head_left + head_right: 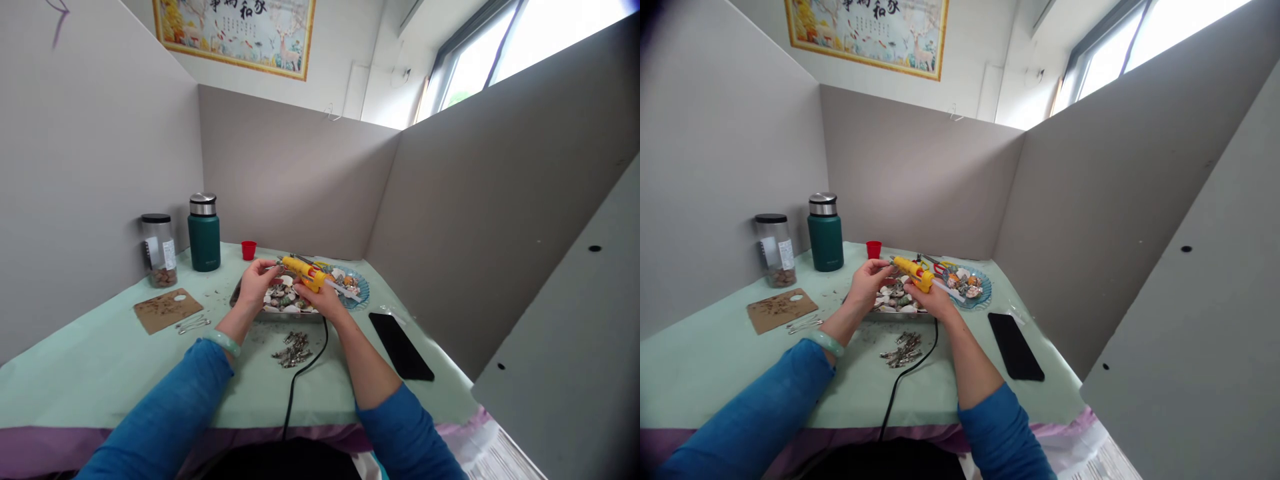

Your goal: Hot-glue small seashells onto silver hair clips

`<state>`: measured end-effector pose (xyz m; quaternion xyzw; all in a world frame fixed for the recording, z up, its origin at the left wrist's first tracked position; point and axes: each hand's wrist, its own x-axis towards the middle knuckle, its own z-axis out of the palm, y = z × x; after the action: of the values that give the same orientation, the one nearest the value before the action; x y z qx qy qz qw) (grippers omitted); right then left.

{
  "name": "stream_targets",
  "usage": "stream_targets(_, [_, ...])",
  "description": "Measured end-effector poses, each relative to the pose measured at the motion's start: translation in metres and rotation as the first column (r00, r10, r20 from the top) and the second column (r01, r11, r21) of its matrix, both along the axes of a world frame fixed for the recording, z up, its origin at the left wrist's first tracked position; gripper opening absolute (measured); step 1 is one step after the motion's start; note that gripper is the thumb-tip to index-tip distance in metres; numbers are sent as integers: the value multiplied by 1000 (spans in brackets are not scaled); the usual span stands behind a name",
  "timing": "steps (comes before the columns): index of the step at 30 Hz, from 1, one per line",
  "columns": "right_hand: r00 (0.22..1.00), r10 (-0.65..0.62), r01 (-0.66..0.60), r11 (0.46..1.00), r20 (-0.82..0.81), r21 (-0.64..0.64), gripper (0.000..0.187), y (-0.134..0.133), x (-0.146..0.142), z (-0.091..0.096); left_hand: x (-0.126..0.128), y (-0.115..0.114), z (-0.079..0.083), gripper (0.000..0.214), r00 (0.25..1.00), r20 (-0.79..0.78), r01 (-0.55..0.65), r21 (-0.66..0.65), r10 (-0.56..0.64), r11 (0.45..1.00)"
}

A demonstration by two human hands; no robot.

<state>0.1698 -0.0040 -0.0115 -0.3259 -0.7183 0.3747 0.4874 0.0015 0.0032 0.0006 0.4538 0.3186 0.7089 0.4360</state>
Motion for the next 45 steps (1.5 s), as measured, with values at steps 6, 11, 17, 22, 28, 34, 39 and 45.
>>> stream_targets(6, [999, -3, 1, 999, 44, 40, 31, 2, 2, -1, -1, 1, 0, 37, 999, 32, 44, 20, -44, 999])
stream_targets(11, [999, -13, 10, 998, 49, 54, 31, 4, 3, -3, -1, -3, 3, 38, 999, 17, 51, -7, -50, 999])
stream_targets(17, [997, -50, 46, 996, 58, 70, 33, 5, 3, -6, -1, -4, 4, 39, 999, 34, 26, -27, -25, 999])
stream_targets(22, [992, -65, 58, 996, 105, 68, 33, 2, 4, -2, -3, 0, 2, 39, 998, 53, 35, -22, -34, 999])
stream_targets(28, [977, -125, 109, 989, 175, 98, 33, -1, 5, 2, -3, 2, 0, 37, 996, 76, 36, -19, -35, 999])
stream_targets(34, [967, -166, 129, 974, 194, 187, 28, 0, 5, 2, -2, 3, 0, 39, 997, 73, 16, -7, -15, 1000])
stream_targets(39, [956, -203, 155, 963, 212, 222, 30, 2, 6, 1, -2, 2, 1, 39, 998, 57, -21, -8, 21, 1000])
stream_targets(45, [963, -168, 140, 979, 209, 147, 36, 3, 7, -3, -2, 2, 2, 38, 999, 48, -26, -13, 26, 1000])
